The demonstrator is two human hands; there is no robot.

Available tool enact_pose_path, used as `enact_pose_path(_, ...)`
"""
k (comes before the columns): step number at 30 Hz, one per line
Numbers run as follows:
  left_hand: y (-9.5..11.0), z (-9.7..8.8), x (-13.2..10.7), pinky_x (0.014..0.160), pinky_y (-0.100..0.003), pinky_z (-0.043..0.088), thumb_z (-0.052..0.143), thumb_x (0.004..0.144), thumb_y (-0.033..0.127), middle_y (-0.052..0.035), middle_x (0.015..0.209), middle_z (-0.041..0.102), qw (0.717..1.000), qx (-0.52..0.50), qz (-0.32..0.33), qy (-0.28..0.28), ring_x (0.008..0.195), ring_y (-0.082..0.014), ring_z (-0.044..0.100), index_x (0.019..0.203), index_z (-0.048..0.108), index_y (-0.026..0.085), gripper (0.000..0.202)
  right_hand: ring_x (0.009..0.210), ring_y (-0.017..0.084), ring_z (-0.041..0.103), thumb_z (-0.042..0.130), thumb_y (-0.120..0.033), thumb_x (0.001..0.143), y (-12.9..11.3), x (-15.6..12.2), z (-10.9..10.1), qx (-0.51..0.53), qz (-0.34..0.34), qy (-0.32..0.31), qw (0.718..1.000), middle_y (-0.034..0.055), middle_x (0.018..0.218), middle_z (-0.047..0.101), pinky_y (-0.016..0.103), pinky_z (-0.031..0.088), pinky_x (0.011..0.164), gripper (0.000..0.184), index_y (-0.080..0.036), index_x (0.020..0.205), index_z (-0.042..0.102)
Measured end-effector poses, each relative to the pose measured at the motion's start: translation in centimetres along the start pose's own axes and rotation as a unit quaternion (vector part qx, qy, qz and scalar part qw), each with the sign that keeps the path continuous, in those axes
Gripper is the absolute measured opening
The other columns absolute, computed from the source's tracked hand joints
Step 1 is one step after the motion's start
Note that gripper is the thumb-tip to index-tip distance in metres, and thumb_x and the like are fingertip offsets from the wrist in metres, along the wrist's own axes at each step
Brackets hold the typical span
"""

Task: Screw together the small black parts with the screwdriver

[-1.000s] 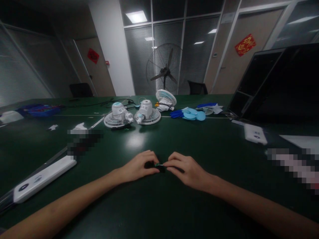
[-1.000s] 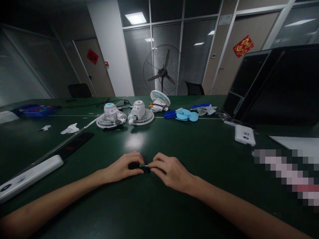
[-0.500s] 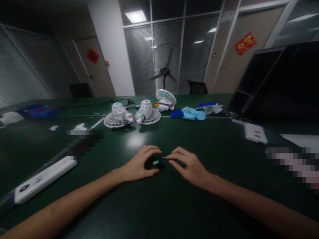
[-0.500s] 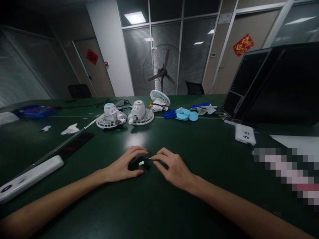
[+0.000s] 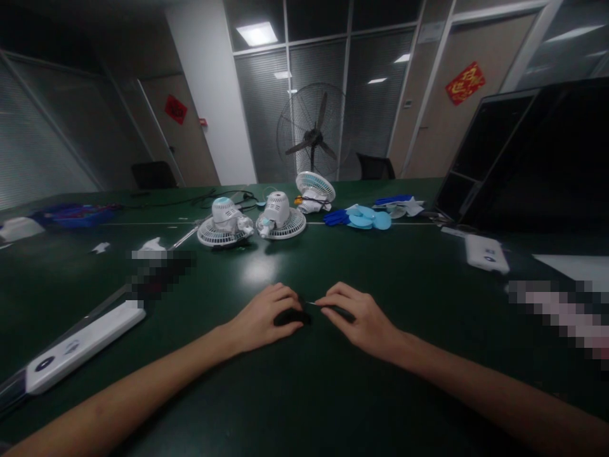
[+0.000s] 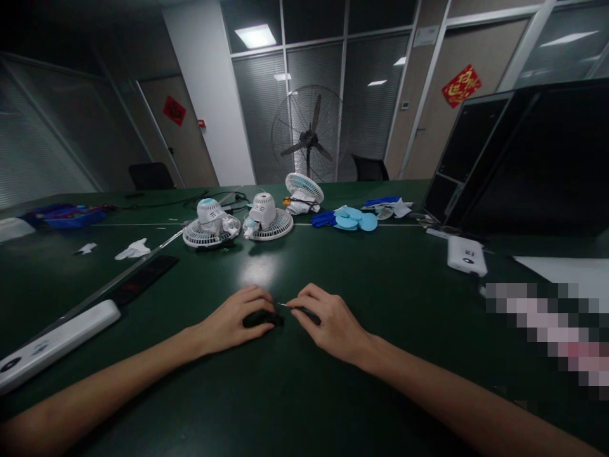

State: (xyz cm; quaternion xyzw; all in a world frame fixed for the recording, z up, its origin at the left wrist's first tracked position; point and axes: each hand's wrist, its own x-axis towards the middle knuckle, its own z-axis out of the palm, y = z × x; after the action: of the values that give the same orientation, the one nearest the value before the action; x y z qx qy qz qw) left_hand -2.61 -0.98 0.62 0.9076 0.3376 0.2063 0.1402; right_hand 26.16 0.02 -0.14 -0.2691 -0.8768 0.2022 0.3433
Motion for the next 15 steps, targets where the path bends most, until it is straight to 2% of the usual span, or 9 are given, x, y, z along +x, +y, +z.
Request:
enact_pose_path(3, -0.6, 0.0, 0.0, 0.097, -0.039, 0.054, 0.065, 0.104, 0.033, -0.0077, 0.120, 0.068, 1.000, -0.026, -0.006, -0.010, 0.112, -0.0244, 0.064, 0.120, 0.071, 0.024, 0.019, 0.097, 0.018, 0.068, 0.062, -0.018, 0.105, 0.0, 0.0, 0.0, 0.001, 0.004, -0.005, 1.000, 0.0061, 0.118, 0.065, 0.031, 0.059, 0.080, 0.025, -0.023, 0.128, 0.070)
enact_pose_path(6, -2.6, -0.6, -0.1, 0.096, -0.037, 0.054, 0.063, 0.106, 0.035, -0.0081, 0.120, 0.067, 0.999, -0.027, -0.025, 0.005, 0.111, -0.0235, 0.064, 0.121, 0.071, 0.024, 0.021, 0.096, 0.018, 0.068, 0.061, -0.018, 0.105, -0.1, -0.1, -0.1, 0.007, 0.005, -0.012, 1.000, 0.0065, 0.121, 0.065, 0.030, 0.060, 0.078, 0.026, -0.023, 0.130, 0.069)
enact_pose_path(10, -8.2, -2.9, -1.0, 0.093, -0.040, 0.055, 0.059, 0.106, 0.041, -0.0088, 0.119, 0.069, 0.993, 0.027, -0.099, 0.052, 0.107, -0.0256, 0.066, 0.119, 0.073, 0.023, 0.026, 0.096, 0.018, 0.068, 0.061, -0.019, 0.106, -0.1, -0.2, -0.1, 0.012, 0.006, -0.019, 1.000, 0.0064, 0.121, 0.065, 0.030, 0.061, 0.078, 0.026, -0.023, 0.130, 0.070)
enact_pose_path(15, -16.5, -6.5, -4.2, 0.088, -0.042, 0.056, 0.060, 0.100, 0.053, -0.0116, 0.110, 0.071, 0.964, 0.097, -0.207, 0.137, 0.100, -0.0296, 0.069, 0.110, 0.077, 0.019, 0.039, 0.097, 0.018, 0.068, 0.063, -0.016, 0.105, -0.1, -0.3, -0.1, 0.027, 0.008, -0.022, 0.999, 0.0057, 0.122, 0.065, 0.030, 0.062, 0.080, 0.027, -0.023, 0.130, 0.069)
